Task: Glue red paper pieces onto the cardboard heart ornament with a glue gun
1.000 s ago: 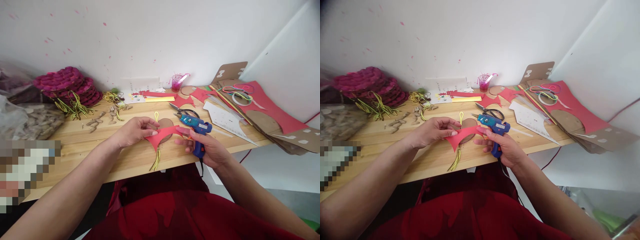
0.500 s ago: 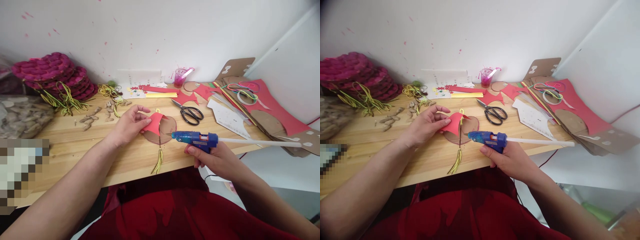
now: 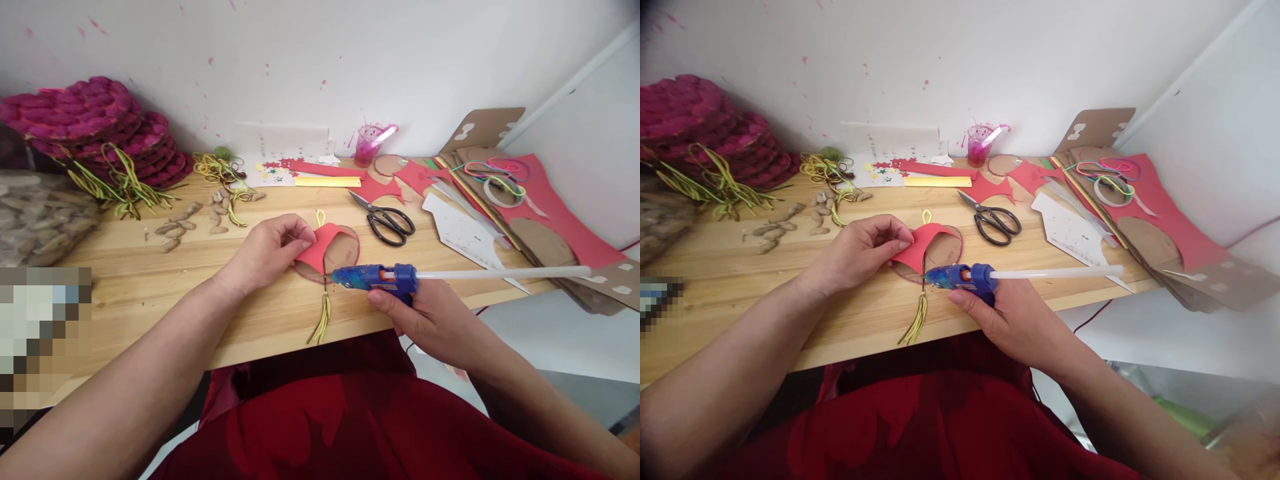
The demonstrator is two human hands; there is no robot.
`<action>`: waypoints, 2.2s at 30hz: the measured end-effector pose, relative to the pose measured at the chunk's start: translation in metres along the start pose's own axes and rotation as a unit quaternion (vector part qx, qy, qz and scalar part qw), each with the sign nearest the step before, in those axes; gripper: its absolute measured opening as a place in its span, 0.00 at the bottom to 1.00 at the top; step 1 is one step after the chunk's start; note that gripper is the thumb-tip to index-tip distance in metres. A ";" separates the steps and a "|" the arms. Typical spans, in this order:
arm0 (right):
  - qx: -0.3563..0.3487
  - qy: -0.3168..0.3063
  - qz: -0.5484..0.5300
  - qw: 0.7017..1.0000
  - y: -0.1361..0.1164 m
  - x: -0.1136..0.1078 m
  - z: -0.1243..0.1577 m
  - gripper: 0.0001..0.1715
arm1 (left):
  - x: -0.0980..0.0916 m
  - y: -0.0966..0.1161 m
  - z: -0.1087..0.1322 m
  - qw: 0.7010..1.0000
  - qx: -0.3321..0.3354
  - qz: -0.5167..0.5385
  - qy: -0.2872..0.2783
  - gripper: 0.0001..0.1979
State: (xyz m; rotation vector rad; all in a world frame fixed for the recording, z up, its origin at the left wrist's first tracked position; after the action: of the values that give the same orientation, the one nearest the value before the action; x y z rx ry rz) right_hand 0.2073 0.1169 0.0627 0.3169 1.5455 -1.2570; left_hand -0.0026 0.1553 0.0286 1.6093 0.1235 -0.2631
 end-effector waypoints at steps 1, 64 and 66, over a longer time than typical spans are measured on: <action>0.000 0.000 0.003 1.000 0.000 0.000 0.000 0.28 | 0.001 0.000 0.000 1.000 0.001 -0.001 -0.003 0.06; -0.029 -0.035 -0.446 0.894 -0.012 0.019 -0.006 0.12 | 0.076 0.054 0.065 0.970 -0.007 -0.030 -0.242 0.15; -0.040 0.008 -0.440 0.897 -0.011 0.016 -0.002 0.09 | 0.078 0.056 0.069 0.978 0.015 -0.046 -0.201 0.15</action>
State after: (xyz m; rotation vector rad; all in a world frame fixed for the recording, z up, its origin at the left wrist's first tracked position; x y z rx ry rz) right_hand 0.1918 0.1083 0.0545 -0.4994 1.8155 -1.8549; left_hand 0.0793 0.0773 0.0613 1.5513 -0.1174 -0.6584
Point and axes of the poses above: each hand's wrist, its own z-axis away from the middle knuckle, its own x-axis out of the palm, y = z × x, the point moved 9 cm from there along -z, towards the middle knuckle, and after that the axes turned 6 degrees about z, right-handed, at the moved point
